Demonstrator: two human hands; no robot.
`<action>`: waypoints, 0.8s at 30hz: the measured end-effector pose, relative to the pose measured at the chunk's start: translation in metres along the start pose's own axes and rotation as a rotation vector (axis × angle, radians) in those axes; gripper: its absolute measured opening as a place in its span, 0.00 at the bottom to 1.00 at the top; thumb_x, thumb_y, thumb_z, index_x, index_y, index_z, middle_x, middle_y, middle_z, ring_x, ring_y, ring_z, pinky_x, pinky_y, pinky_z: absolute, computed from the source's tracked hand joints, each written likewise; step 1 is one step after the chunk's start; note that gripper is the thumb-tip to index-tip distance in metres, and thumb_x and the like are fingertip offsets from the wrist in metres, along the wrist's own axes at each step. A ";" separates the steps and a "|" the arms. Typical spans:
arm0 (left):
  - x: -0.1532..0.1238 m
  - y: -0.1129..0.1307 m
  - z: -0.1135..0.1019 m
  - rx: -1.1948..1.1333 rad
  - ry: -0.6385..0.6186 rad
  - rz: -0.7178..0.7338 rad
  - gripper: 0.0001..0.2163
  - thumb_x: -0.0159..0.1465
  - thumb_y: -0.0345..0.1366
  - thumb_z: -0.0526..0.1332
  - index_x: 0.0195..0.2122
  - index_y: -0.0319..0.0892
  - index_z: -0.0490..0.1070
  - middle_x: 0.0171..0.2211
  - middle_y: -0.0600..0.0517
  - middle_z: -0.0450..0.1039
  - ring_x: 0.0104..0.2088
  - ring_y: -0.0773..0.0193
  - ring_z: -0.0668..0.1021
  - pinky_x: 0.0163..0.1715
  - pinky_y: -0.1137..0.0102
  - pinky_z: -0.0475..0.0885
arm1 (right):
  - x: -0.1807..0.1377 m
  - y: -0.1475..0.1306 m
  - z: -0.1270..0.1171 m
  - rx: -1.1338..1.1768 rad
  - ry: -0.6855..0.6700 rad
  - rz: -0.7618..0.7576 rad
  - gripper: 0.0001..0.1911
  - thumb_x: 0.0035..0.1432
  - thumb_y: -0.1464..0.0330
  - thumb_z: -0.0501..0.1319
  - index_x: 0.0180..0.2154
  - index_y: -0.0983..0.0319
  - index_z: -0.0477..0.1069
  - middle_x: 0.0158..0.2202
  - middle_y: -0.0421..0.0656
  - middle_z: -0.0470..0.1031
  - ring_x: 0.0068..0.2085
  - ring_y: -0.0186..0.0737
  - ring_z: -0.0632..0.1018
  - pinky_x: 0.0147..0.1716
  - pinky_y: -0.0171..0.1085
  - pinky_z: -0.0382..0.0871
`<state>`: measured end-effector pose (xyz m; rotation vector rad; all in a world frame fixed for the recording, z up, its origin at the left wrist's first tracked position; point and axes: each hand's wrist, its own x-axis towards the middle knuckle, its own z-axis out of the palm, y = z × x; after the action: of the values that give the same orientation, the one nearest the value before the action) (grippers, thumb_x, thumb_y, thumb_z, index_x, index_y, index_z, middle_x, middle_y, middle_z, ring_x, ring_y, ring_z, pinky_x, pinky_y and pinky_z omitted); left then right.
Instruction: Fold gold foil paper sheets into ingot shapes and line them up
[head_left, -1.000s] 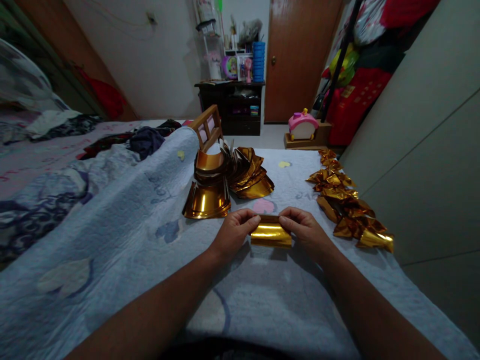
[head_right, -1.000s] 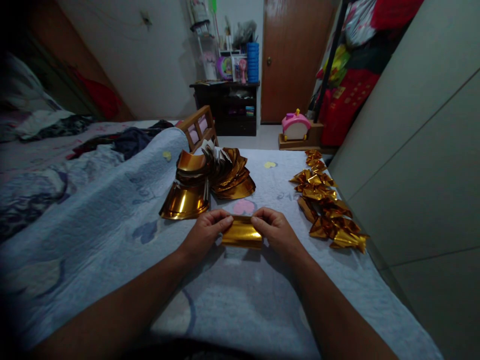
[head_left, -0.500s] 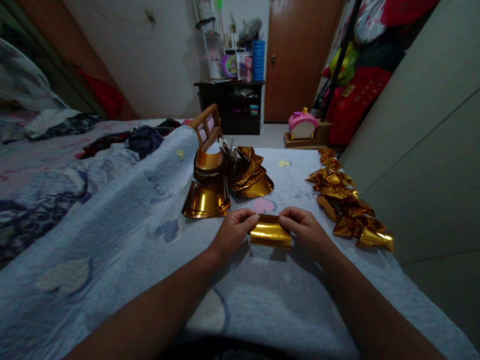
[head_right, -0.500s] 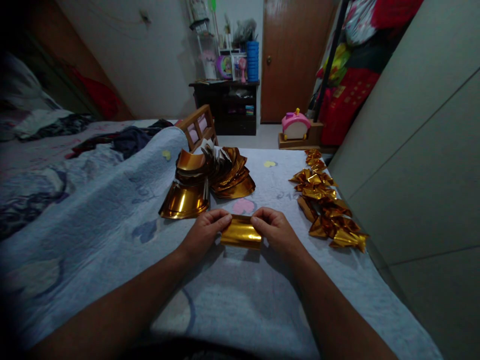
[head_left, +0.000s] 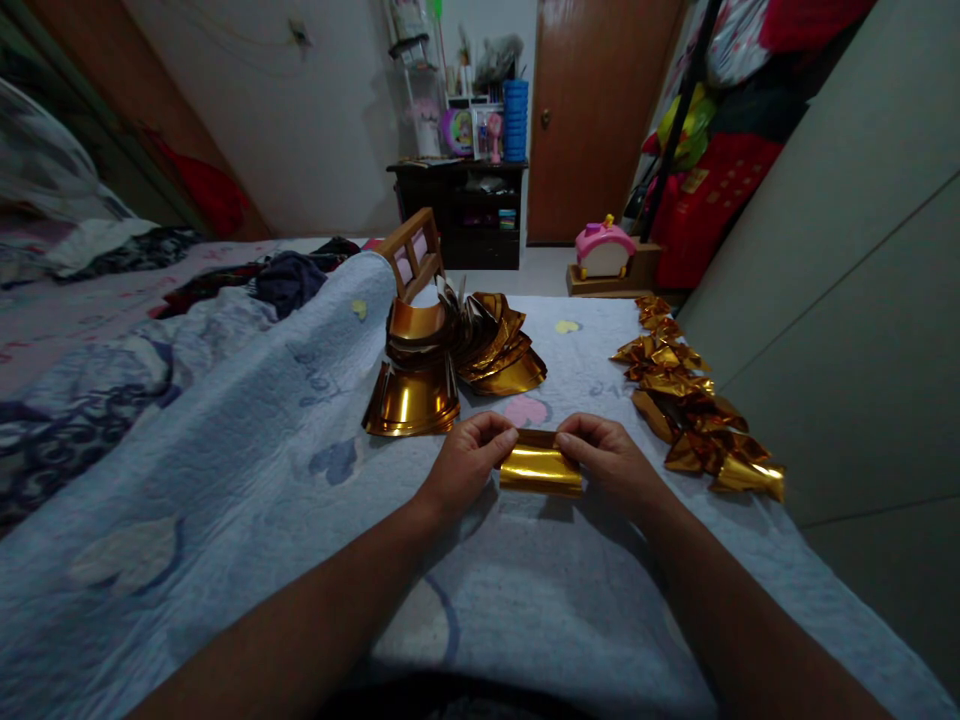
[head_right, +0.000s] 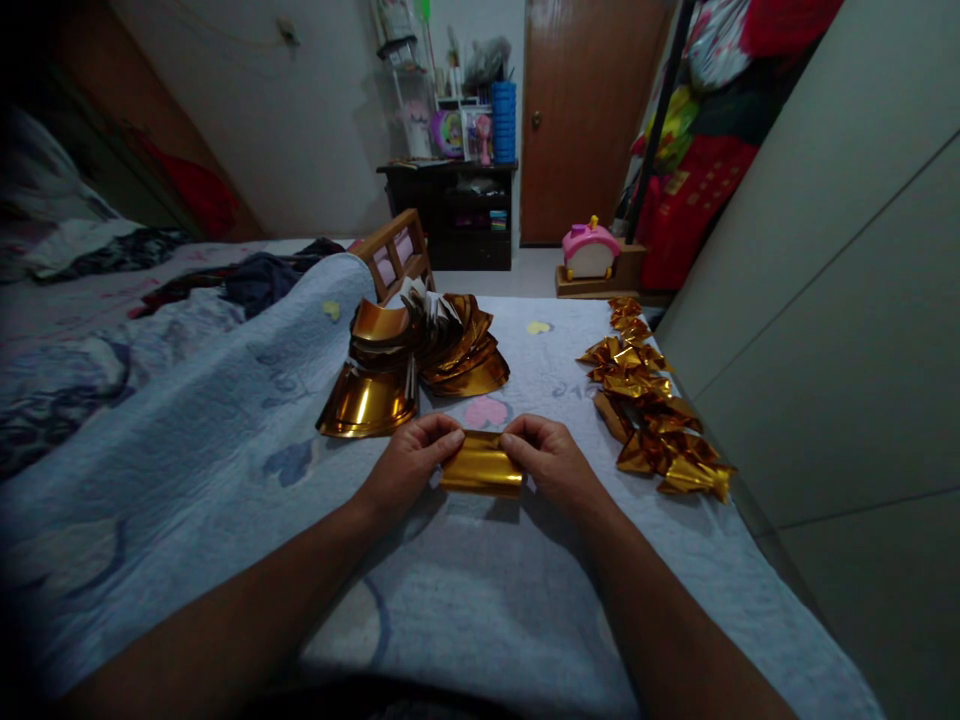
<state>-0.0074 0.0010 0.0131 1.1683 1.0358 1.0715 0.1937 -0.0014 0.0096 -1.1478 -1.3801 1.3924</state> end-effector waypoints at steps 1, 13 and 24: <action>0.000 -0.001 0.000 0.026 0.007 0.007 0.09 0.57 0.39 0.68 0.27 0.40 0.73 0.24 0.56 0.67 0.25 0.68 0.68 0.29 0.72 0.63 | 0.000 0.001 0.000 -0.032 0.008 -0.007 0.12 0.54 0.58 0.65 0.28 0.60 0.72 0.23 0.37 0.68 0.25 0.34 0.66 0.27 0.35 0.58; 0.006 -0.012 -0.005 0.805 -0.013 0.142 0.07 0.63 0.33 0.59 0.28 0.41 0.72 0.26 0.54 0.72 0.29 0.63 0.73 0.32 0.69 0.63 | 0.004 0.013 0.004 -0.675 0.154 -0.094 0.05 0.56 0.67 0.60 0.29 0.60 0.70 0.27 0.39 0.74 0.29 0.38 0.73 0.31 0.36 0.62; 0.011 -0.018 -0.004 1.254 -0.028 0.222 0.06 0.65 0.32 0.59 0.32 0.41 0.73 0.34 0.49 0.77 0.39 0.57 0.76 0.40 0.64 0.64 | 0.009 0.019 0.012 -0.855 0.213 -0.017 0.12 0.57 0.69 0.63 0.44 0.60 0.68 0.27 0.38 0.73 0.28 0.39 0.73 0.29 0.35 0.59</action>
<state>-0.0080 0.0110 -0.0059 2.3081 1.6405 0.4738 0.1809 0.0040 -0.0098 -1.7445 -1.8724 0.6095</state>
